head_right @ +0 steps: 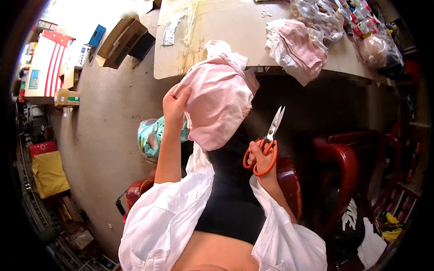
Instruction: The person uses orange-handled scissors to cut a piece of light pink fabric while seated. They repeatedly trim edges and separate sections of the material, holding it with one hand and cutting with the other. The cut pieces accumulate on the table and lap area.
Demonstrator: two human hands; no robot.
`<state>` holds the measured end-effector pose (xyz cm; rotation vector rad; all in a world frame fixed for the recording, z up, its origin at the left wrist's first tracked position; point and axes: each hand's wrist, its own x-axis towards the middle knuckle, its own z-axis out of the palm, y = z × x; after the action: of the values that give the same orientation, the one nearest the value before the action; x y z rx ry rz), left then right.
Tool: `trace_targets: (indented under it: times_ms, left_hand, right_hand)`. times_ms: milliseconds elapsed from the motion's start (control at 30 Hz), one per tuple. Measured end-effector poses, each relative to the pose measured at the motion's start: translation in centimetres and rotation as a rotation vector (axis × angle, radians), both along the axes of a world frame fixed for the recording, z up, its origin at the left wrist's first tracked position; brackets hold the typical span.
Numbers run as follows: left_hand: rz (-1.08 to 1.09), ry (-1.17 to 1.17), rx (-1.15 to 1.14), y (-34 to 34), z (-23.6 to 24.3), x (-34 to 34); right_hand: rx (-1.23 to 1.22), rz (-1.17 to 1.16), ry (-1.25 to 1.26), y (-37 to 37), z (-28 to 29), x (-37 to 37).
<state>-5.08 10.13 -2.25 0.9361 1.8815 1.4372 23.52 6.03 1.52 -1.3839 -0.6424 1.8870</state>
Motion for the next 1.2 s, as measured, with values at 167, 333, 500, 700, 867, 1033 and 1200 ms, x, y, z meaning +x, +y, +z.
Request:
trace_targets:
  times_ms: [167, 333, 500, 700, 867, 1033, 1200]
  left_hand:
    - [-0.277, 0.083, 0.273, -1.4, 5.2, 6.6]
    - [-0.709, 0.216, 0.353, -5.4, 7.7, 11.1]
    - [-0.543, 0.279, 0.471, -7.3, 6.4, 8.5]
    - [-0.427, 0.509, 0.26, -8.5, 1.6, 3.4]
    - [-0.383, 0.504, 0.187, -7.7, 0.2, 0.7]
    - [-0.664, 0.543, -0.066, -7.7, -3.6, -3.8]
    - [-0.646, 0.538, 0.217, -6.8, -1.7, -5.7]
  right_hand:
    - [0.235, 0.037, 0.006, 1.9, 0.8, -1.6]
    - [0.297, -0.035, -0.086, 4.7, 2.1, -3.2]
    - [0.427, -0.018, -0.334, 6.1, 2.1, -2.5]
    - [0.443, -0.205, -0.06, 8.8, 5.8, 1.8]
    - [0.778, -0.238, -0.168, 10.4, 7.9, 3.4]
    - [1.182, -0.291, -0.332, 12.0, 10.9, 3.6]
    - [1.579, -0.294, -0.493, 16.7, 14.1, 1.6]
